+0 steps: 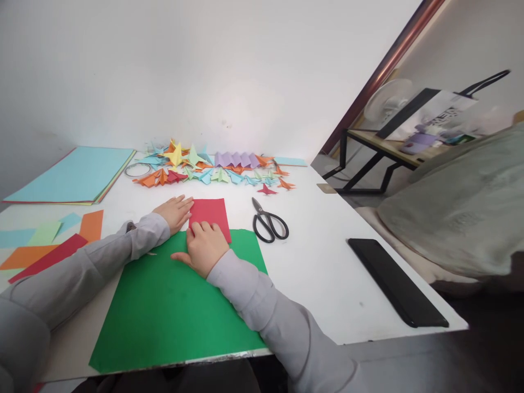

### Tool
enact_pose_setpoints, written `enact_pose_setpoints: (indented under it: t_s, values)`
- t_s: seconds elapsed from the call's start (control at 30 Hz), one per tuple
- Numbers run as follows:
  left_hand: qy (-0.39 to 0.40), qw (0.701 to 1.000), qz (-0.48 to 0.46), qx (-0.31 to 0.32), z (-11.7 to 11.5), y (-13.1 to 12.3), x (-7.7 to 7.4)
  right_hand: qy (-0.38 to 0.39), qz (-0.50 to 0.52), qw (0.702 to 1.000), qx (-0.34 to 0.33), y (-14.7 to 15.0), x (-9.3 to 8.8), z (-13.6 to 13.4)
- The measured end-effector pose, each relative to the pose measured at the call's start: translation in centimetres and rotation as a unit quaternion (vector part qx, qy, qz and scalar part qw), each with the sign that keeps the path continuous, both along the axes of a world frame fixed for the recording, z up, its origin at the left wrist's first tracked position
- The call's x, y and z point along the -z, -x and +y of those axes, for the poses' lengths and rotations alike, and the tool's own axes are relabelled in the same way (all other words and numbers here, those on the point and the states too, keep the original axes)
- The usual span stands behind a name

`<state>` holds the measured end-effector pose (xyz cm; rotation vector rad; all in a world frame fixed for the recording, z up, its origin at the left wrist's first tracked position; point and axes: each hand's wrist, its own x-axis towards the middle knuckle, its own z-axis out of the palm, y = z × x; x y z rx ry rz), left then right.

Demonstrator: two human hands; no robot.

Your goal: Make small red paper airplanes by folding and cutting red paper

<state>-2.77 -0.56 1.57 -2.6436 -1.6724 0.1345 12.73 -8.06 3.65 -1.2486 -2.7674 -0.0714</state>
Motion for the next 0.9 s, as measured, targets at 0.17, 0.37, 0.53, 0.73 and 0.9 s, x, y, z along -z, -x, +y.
enact_pose_setpoints:
  t_s: [0.17,0.37,0.53,0.73,0.9]
  values:
    - [0.006,0.999,0.013,-0.032,-0.8,-1.1,-0.3,-0.005,0.0,1.0,-0.02,0.4,0.0,-0.8]
    - [0.024,0.996,0.033,-0.076,-0.7,-2.3,-0.5,-0.002,-0.01,1.0,-0.012,0.7,-0.1,-0.8]
    - [0.01,0.995,0.01,-0.095,-0.4,-2.5,-0.4,0.034,-0.012,0.999,-0.015,0.8,-0.6,-0.7]
    - [-0.016,0.993,-0.005,-0.115,-0.4,-2.5,0.0,0.033,-0.014,0.999,-0.018,0.8,-0.6,-0.7]
    - [-0.032,0.993,-0.003,-0.118,-1.7,-2.6,-0.4,0.029,-0.008,0.999,-0.018,0.7,-0.3,-0.6]
